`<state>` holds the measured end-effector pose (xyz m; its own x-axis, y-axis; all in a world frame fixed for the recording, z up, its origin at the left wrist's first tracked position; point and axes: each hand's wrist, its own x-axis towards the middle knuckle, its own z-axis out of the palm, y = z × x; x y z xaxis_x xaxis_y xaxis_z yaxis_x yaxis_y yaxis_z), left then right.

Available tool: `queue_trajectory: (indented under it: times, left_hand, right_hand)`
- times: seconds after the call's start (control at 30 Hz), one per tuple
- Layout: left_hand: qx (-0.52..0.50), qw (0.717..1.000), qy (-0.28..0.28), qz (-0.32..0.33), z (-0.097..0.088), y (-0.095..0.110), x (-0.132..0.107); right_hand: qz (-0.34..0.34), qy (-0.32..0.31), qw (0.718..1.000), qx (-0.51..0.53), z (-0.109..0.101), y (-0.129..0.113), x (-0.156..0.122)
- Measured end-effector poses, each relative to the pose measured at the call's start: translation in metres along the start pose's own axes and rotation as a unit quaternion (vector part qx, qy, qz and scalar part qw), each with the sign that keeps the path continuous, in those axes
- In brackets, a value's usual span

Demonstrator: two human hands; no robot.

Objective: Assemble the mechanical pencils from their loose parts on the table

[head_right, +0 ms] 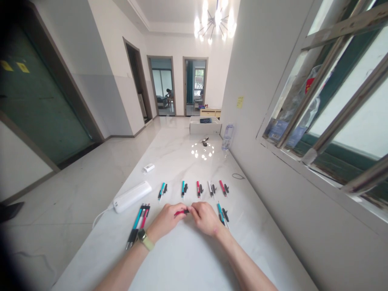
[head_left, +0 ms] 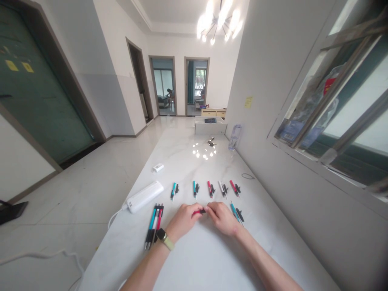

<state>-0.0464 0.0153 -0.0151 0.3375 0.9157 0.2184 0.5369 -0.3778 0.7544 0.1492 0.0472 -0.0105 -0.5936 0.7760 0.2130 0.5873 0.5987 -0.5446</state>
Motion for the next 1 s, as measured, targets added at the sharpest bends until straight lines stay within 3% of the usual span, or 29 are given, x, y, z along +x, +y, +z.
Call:
queue_trajectory:
  times: [0.17, 0.43, 0.67, 0.83, 1.0]
  left_hand:
    - [0.007, 1.000, 0.004, 0.001, -0.002, -0.001, 0.001]
    - [-0.002, 1.000, 0.007, -0.006, -0.007, 0.000, 0.002]
    - [-0.007, 0.998, 0.060, -0.034, -0.020, 0.002, 0.004]
    - [-0.130, 0.983, 0.106, -0.078, -0.022, -0.013, 0.008]
    - [-0.268, 0.937, 0.161, -0.153, -0.014, -0.030, 0.011]
  right_hand:
    - [0.020, -0.009, 1.000, 0.021, -0.003, -0.002, 0.000]
    - [-0.036, 0.015, 0.999, 0.028, -0.008, -0.003, -0.001]
    - [-0.008, 0.072, 0.997, 0.000, -0.009, 0.009, -0.001]
    - [-0.003, 0.071, 0.998, -0.003, -0.013, 0.009, -0.001]
    - [-0.002, 0.035, 0.999, -0.037, -0.009, 0.001, -0.002]
